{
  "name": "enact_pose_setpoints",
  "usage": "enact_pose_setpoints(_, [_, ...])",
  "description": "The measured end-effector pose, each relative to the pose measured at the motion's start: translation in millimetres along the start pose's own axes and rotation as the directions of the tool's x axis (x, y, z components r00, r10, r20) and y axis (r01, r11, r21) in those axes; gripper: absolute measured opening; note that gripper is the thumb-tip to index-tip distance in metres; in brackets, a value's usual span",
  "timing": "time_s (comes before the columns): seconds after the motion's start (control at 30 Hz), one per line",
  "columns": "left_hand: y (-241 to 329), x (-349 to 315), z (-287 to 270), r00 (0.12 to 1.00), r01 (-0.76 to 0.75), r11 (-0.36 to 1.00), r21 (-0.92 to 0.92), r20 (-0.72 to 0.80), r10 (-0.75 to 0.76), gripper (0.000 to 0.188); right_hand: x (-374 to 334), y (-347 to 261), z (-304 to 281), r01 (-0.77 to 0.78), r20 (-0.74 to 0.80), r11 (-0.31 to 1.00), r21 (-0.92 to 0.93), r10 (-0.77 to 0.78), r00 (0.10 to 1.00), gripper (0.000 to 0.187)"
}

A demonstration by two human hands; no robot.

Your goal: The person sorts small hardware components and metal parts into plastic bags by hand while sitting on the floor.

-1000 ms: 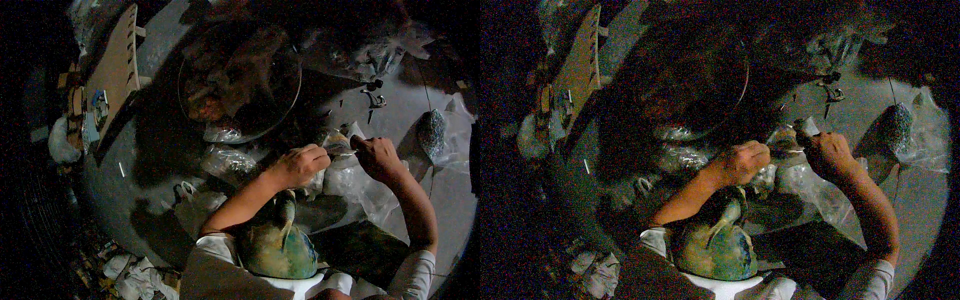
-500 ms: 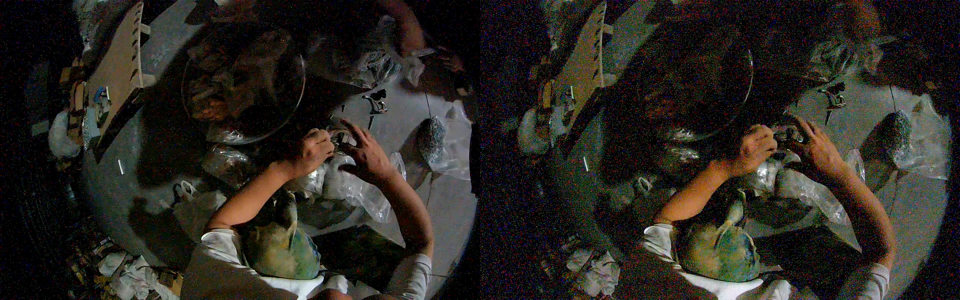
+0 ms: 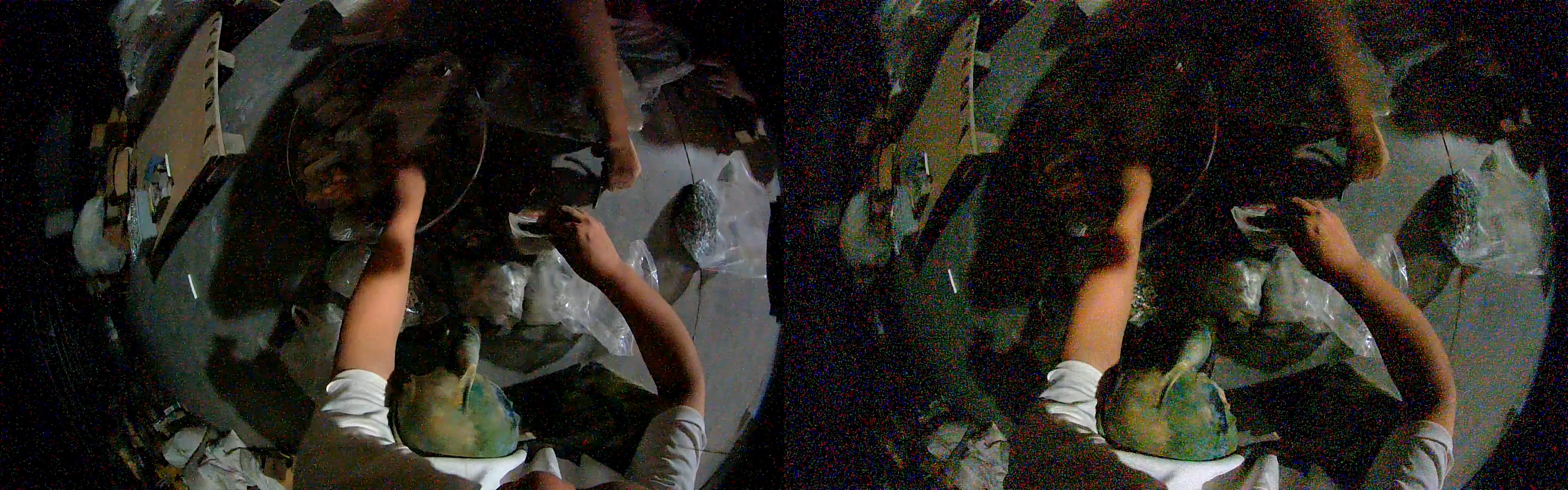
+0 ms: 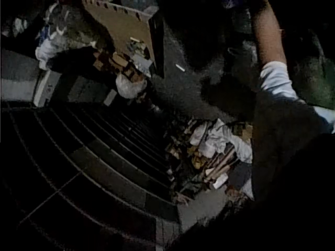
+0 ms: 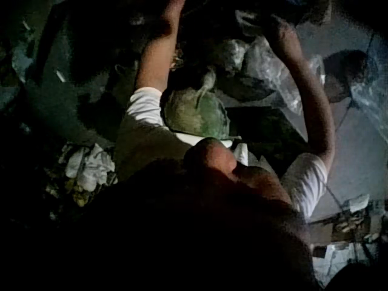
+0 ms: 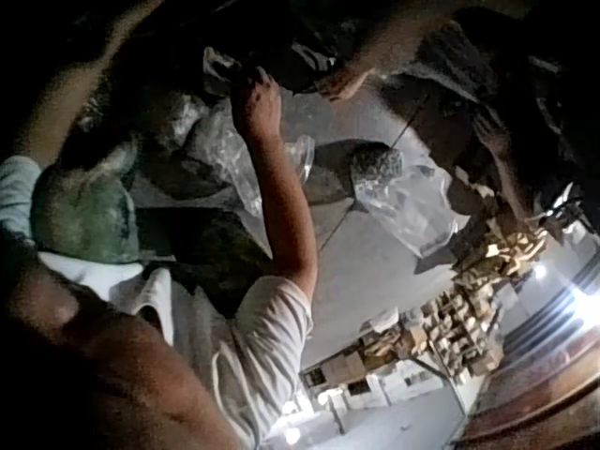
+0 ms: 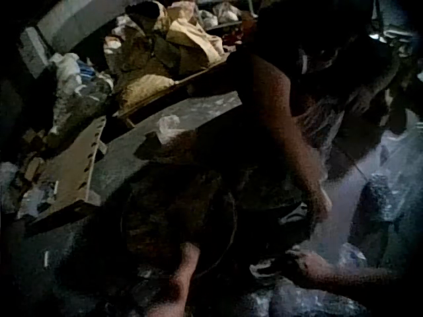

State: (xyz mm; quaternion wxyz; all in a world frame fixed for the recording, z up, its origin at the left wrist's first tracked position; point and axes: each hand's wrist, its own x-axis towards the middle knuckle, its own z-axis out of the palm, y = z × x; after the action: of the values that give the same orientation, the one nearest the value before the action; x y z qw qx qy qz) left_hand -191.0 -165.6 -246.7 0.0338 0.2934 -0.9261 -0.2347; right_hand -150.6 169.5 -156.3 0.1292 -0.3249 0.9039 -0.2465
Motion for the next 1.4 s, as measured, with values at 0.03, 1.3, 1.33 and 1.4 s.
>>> enact_pose_setpoints(0.03, [-7, -8, -3, 1.000, -0.004, 0.999, -0.031, -0.010, 0.004, 0.057, 3, -5, -5, 0.032, -0.004, 0.999, 0.013, -0.032, 0.999, 0.025])
enact_pose_setpoints(1.3, [9, -75, -117, 0.855, 0.473, -0.571, -0.670, 0.505, 0.117, 0.044, 14, -13, -12, -0.034, 0.035, 0.967, 0.252, 0.026, 0.999, 0.022])
enact_pose_setpoints(1.33, [10, -75, -117, 0.856, 0.467, -0.571, -0.676, 0.506, 0.101, 0.043, 14, -13, -10, -0.031, 0.035, 0.967, 0.254, 0.023, 0.999, 0.022])
enact_pose_setpoints(1.4, [10, -73, -113, 0.853, 0.459, -0.576, -0.676, 0.517, 0.073, 0.043, 11, -12, -7, -0.049, -0.001, 0.977, 0.210, 0.050, 0.999, 0.020])
